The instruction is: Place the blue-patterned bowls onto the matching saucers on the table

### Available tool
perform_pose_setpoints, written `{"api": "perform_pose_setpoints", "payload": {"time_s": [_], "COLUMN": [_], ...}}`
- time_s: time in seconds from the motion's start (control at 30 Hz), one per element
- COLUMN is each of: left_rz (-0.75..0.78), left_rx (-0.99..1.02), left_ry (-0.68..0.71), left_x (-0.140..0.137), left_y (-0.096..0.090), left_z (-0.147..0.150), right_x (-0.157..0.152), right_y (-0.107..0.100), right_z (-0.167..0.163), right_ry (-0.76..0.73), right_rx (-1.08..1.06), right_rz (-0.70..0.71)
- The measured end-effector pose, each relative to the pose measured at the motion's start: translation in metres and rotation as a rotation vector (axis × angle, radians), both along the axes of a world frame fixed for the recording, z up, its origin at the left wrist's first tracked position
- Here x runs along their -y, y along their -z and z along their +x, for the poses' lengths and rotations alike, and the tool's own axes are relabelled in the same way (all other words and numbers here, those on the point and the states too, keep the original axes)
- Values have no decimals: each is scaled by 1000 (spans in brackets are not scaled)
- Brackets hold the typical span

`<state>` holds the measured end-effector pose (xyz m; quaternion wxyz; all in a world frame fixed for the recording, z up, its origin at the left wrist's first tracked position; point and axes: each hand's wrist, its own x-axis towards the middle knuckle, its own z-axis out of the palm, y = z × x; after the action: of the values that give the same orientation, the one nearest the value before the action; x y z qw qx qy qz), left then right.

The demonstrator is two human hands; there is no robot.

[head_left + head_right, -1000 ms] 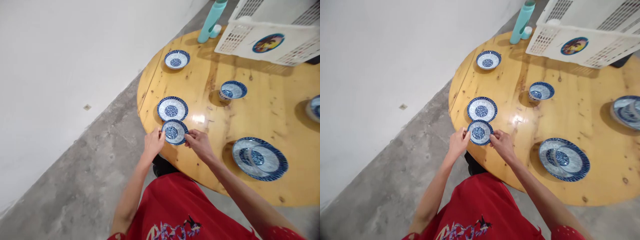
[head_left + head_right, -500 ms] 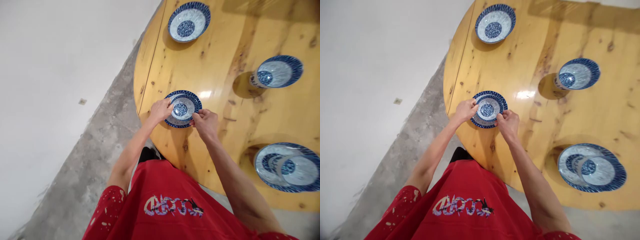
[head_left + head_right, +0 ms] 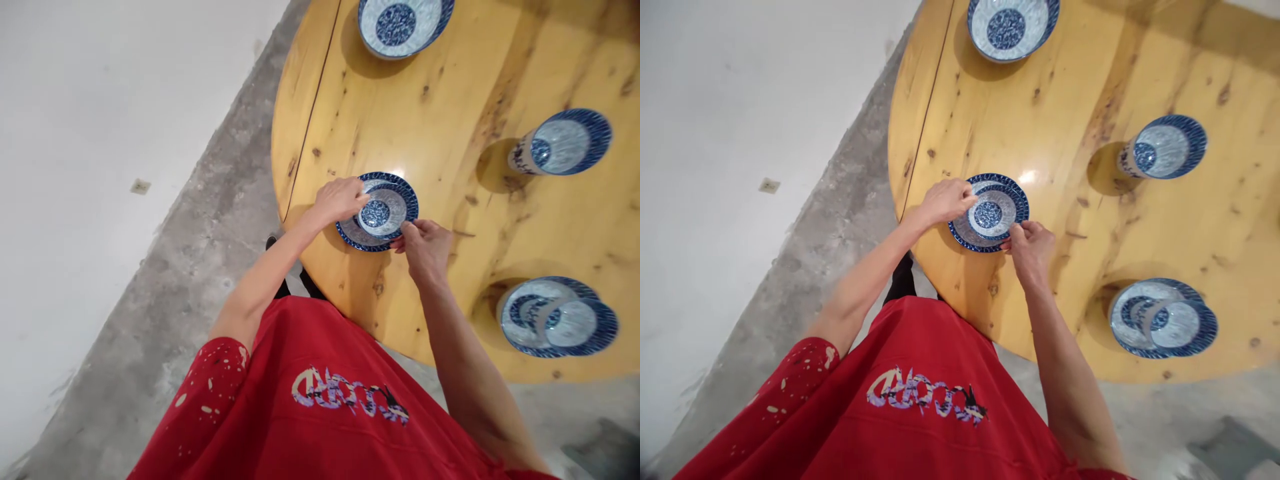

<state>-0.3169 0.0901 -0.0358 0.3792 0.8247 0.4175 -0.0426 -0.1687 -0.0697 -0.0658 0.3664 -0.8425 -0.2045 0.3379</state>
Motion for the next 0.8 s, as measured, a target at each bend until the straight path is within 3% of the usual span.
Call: {"api": "perform_pose_setpoints", "payload": {"time_s": [0.1, 0.23, 0.5, 0.63, 0.8], "left_rz": [12, 22, -105, -172, -181], "left_rx": [45, 106, 177, 207, 245], "left_ry": [-40, -146, -436, -457, -368], "left_x": [-14, -36, -51, -56, -76], "left_y": [-8, -10, 14, 22, 25], "left_z": [-15, -58, -161, -181, -183], "right_x": [3, 9, 21, 17, 3], "right_y": [-13, -30, -25, -16, -17], "right_z": [-3, -12, -62, -88, -110], "right_ry": [73, 207, 421, 482, 605], "right_rx": [41, 104, 72, 87, 55], "right_rz": [-3, -28, 22, 40, 67]}}
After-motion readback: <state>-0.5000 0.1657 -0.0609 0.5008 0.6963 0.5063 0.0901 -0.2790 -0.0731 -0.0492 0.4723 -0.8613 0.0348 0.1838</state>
